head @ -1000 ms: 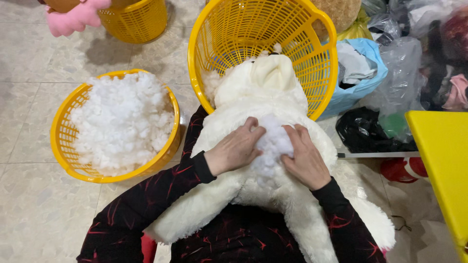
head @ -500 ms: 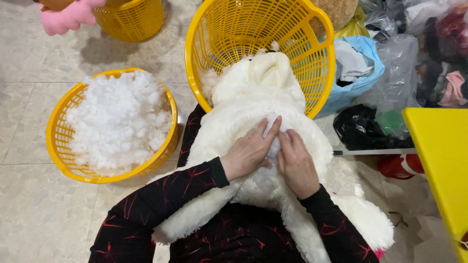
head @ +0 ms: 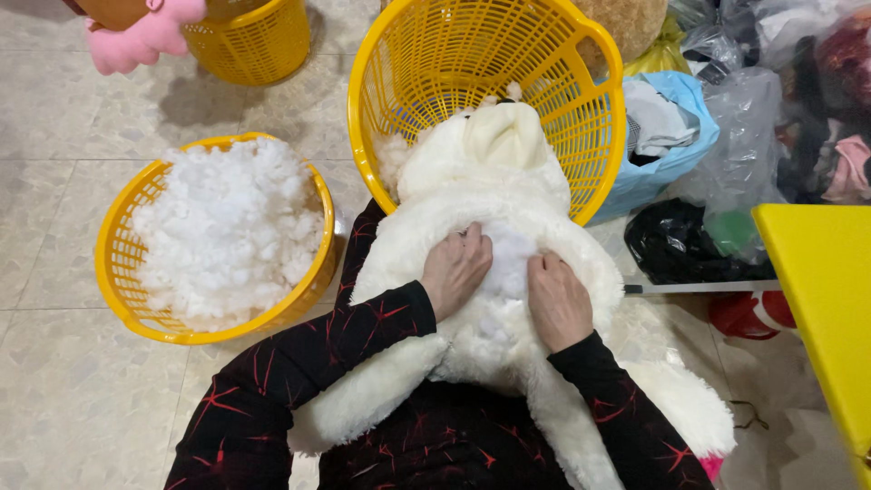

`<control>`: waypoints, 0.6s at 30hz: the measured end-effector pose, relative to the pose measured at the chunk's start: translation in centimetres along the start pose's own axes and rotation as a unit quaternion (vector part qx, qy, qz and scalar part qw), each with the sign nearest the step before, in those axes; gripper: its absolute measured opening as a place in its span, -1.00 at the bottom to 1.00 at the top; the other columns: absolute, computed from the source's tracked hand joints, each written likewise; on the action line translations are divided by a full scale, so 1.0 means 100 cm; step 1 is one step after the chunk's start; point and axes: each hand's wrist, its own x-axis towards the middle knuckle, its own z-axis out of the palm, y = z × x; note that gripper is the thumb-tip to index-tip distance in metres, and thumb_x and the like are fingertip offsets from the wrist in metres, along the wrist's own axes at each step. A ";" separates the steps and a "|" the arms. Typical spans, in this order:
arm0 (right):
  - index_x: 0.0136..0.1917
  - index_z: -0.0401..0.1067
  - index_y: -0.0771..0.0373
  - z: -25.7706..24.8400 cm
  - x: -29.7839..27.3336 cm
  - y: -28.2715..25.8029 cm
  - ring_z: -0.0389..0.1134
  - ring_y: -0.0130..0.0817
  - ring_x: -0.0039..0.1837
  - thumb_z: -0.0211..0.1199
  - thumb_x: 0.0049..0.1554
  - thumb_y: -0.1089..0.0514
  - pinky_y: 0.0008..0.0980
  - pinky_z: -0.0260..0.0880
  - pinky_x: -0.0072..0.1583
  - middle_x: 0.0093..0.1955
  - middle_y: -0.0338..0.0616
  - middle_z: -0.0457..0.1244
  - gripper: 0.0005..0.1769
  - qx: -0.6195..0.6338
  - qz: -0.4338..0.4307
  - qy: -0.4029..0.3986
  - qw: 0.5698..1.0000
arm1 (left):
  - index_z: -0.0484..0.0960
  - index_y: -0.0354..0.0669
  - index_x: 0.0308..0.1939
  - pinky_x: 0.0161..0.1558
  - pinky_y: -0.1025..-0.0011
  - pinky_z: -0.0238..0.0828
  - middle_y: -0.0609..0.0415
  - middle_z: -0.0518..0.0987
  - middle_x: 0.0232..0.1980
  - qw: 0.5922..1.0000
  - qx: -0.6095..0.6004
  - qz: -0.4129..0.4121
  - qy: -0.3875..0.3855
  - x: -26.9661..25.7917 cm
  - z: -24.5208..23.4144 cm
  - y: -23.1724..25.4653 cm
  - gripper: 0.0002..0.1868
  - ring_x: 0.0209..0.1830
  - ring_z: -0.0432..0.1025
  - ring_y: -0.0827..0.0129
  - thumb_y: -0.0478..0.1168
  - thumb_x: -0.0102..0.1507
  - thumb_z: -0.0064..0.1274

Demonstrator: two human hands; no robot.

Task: The person sits on the floor and stuffs a white teddy bear with cotton by hand. They repeatedly take cotton from a yellow basket and press it into the bear's torso and head, patting and shaping the filling as they work.

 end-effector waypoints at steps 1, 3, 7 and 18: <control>0.04 0.35 0.40 -0.004 0.000 -0.004 0.40 0.00 0.01 0.12 0.08 0.41 -0.18 0.47 -0.07 0.04 0.08 0.24 -0.78 0.016 0.008 0.016 1.000 | 0.58 -0.27 -0.26 -0.24 0.35 0.47 -0.15 0.50 -0.15 0.999 -0.039 -0.008 -0.009 -0.002 -0.009 0.002 -0.88 -0.29 0.46 0.16 -0.30 0.16 0.06; 0.02 0.31 0.41 -0.012 -0.002 -0.013 0.39 0.00 0.00 0.14 0.11 0.39 -0.17 0.46 -0.10 0.09 0.11 0.21 -0.82 0.051 0.016 0.060 0.997 | 0.51 -0.26 -0.09 -0.15 0.29 0.48 -0.17 0.46 0.00 0.992 -0.123 -0.034 -0.019 -0.005 -0.028 0.003 -0.77 -0.21 0.46 0.10 -0.37 0.17 0.08; -0.05 0.31 0.32 -0.027 -0.002 -0.028 0.39 -0.01 0.05 0.18 0.06 0.36 -0.18 0.43 -0.20 0.08 0.01 0.19 -0.83 0.023 0.010 0.109 0.994 | 0.27 -0.24 0.30 -0.08 0.11 0.45 -0.33 0.25 0.29 0.951 -0.300 -0.069 -0.023 -0.007 -0.075 -0.002 -0.16 -0.06 0.42 -0.21 -0.34 -0.04 0.30; 0.40 0.26 0.37 -0.060 -0.004 -0.038 0.23 0.16 0.39 0.14 0.19 0.29 -0.07 0.40 0.24 0.47 0.34 0.01 -0.50 0.244 0.008 0.104 0.964 | 0.19 -0.36 0.46 -0.01 0.22 0.53 -0.43 0.19 0.45 0.927 -0.363 -0.090 -0.006 -0.049 -0.111 -0.027 -0.12 0.06 0.50 -0.12 -0.60 0.04 0.05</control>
